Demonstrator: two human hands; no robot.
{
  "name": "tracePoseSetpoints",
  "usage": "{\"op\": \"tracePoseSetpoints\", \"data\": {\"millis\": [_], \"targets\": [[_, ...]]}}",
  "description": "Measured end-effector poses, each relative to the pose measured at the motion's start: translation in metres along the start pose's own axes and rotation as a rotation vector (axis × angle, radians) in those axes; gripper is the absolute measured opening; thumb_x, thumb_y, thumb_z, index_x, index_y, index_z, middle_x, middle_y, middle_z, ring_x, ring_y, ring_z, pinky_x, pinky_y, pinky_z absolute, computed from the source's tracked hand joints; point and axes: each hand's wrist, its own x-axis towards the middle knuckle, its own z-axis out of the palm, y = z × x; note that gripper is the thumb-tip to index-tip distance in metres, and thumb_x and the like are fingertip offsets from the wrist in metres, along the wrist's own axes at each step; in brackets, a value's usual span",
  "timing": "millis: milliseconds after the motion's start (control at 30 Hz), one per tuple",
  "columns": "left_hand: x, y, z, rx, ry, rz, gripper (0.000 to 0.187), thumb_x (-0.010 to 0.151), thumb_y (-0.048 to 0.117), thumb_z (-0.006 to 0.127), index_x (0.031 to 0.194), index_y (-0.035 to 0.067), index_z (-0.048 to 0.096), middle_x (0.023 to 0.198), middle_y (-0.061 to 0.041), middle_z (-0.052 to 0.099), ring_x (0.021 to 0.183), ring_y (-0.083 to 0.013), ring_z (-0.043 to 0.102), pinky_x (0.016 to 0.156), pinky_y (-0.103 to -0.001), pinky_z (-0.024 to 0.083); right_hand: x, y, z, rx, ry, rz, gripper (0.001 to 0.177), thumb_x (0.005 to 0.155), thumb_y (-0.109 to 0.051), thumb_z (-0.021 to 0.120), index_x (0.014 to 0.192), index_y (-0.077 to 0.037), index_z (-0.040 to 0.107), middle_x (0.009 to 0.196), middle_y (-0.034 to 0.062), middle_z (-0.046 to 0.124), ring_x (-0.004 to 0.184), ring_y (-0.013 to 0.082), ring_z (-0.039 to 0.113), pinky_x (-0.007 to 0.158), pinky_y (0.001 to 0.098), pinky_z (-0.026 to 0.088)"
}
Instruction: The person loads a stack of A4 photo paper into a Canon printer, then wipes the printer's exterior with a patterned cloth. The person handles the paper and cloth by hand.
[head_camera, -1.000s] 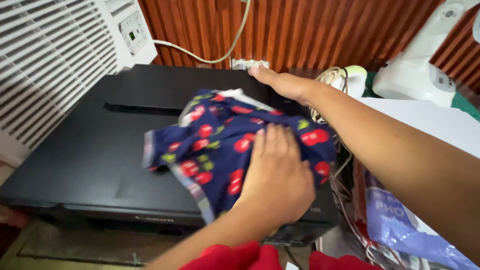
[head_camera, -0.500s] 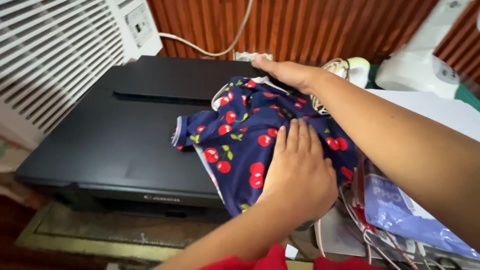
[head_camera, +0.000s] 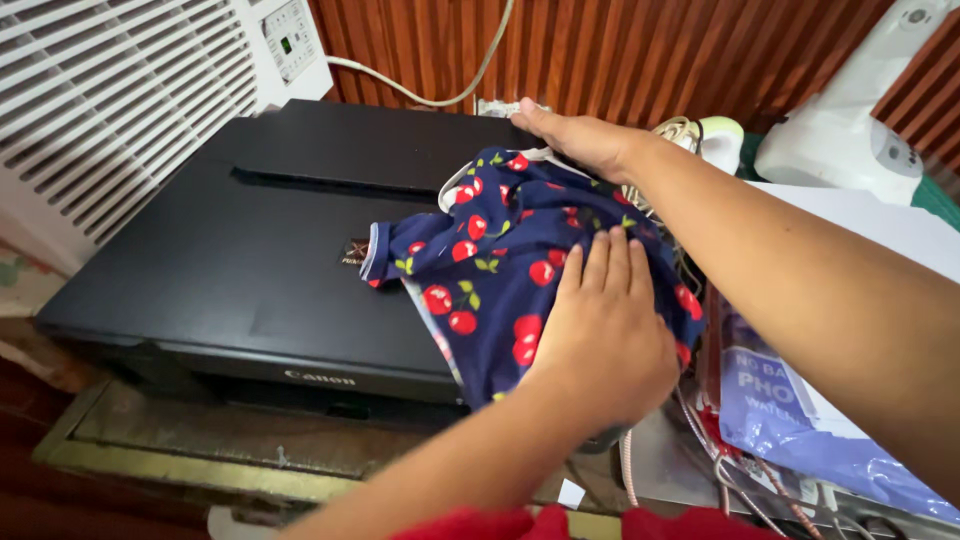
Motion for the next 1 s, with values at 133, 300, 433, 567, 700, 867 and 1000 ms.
{"op": "tracePoseSetpoints", "data": {"millis": [133, 300, 433, 567, 700, 867, 1000], "targets": [[0.068, -0.025, 0.022, 0.019, -0.134, -0.039, 0.081, 0.086, 0.034, 0.049, 0.150, -0.013, 0.035, 0.157, -0.027, 0.038, 0.150, -0.0386, 0.030, 0.125, -0.052, 0.017, 0.002, 0.008, 0.001, -0.104, 0.027, -0.013, 0.086, 0.097, -0.070, 0.026, 0.161, -0.013, 0.022, 0.173, 0.0056, 0.008, 0.160, 0.0199, 0.003, 0.127, 0.0375, 0.005], [0.081, -0.034, 0.031, -0.019, -0.099, 0.023, 0.075, 0.088, 0.035, 0.048, 0.148, -0.010, 0.037, 0.155, -0.027, 0.039, 0.148, -0.0400, 0.029, 0.122, -0.053, 0.018, 0.002, 0.014, 0.009, -0.549, 0.133, -0.094, 0.086, 0.095, -0.069, 0.032, 0.164, -0.018, 0.025, 0.172, 0.0107, 0.000, 0.159, 0.0250, 0.000, 0.127, 0.0413, 0.005], [0.011, -0.016, -0.005, 0.001, 0.060, 0.061, 0.068, 0.096, 0.032, 0.048, 0.143, -0.016, 0.040, 0.152, -0.034, 0.041, 0.145, -0.0446, 0.037, 0.122, -0.052, 0.023, 0.001, 0.008, 0.008, -0.490, 0.122, 0.014, 0.091, 0.090, -0.072, 0.029, 0.163, -0.019, 0.017, 0.172, 0.0062, 0.000, 0.158, 0.0226, 0.002, 0.124, 0.0435, 0.007], [-0.064, -0.044, -0.045, -0.167, 0.130, -0.051, 0.067, 0.094, 0.029, 0.053, 0.143, -0.016, 0.042, 0.150, -0.035, 0.044, 0.140, -0.0457, 0.040, 0.118, -0.053, 0.027, 0.005, -0.001, -0.002, 0.003, 0.040, 0.045, 0.096, 0.092, -0.077, 0.023, 0.162, -0.011, 0.020, 0.173, 0.0077, 0.012, 0.158, 0.0218, 0.009, 0.126, 0.0402, 0.010], [-0.059, -0.107, -0.057, 0.070, 0.122, -0.250, 0.071, 0.095, 0.034, 0.052, 0.145, -0.014, 0.039, 0.152, -0.031, 0.041, 0.143, -0.0441, 0.038, 0.118, -0.054, 0.024, 0.011, -0.005, -0.004, 0.159, 0.109, 0.088, 0.095, 0.093, -0.076, 0.018, 0.162, -0.011, 0.013, 0.170, 0.0076, 0.004, 0.156, 0.0228, -0.002, 0.122, 0.0421, 0.002], [0.007, -0.124, -0.042, 0.211, 0.029, -0.537, 0.080, 0.091, 0.038, 0.048, 0.147, -0.016, 0.028, 0.159, -0.033, 0.026, 0.150, -0.0452, 0.020, 0.119, -0.055, 0.013, 0.002, 0.013, 0.025, -0.186, 0.561, -0.095, 0.079, 0.100, -0.064, 0.035, 0.152, -0.006, 0.044, 0.157, 0.0181, 0.047, 0.148, 0.0319, 0.040, 0.120, 0.0370, 0.028], [0.001, -0.094, -0.040, 0.195, 0.032, -0.496, 0.077, 0.094, 0.038, 0.048, 0.145, -0.016, 0.029, 0.157, -0.032, 0.026, 0.149, -0.0436, 0.019, 0.121, -0.054, 0.010, -0.008, 0.003, 0.039, -0.355, 0.688, -0.144, 0.069, 0.103, -0.057, 0.041, 0.151, -0.007, 0.045, 0.154, 0.0200, 0.049, 0.145, 0.0343, 0.043, 0.119, 0.0381, 0.031]]}}
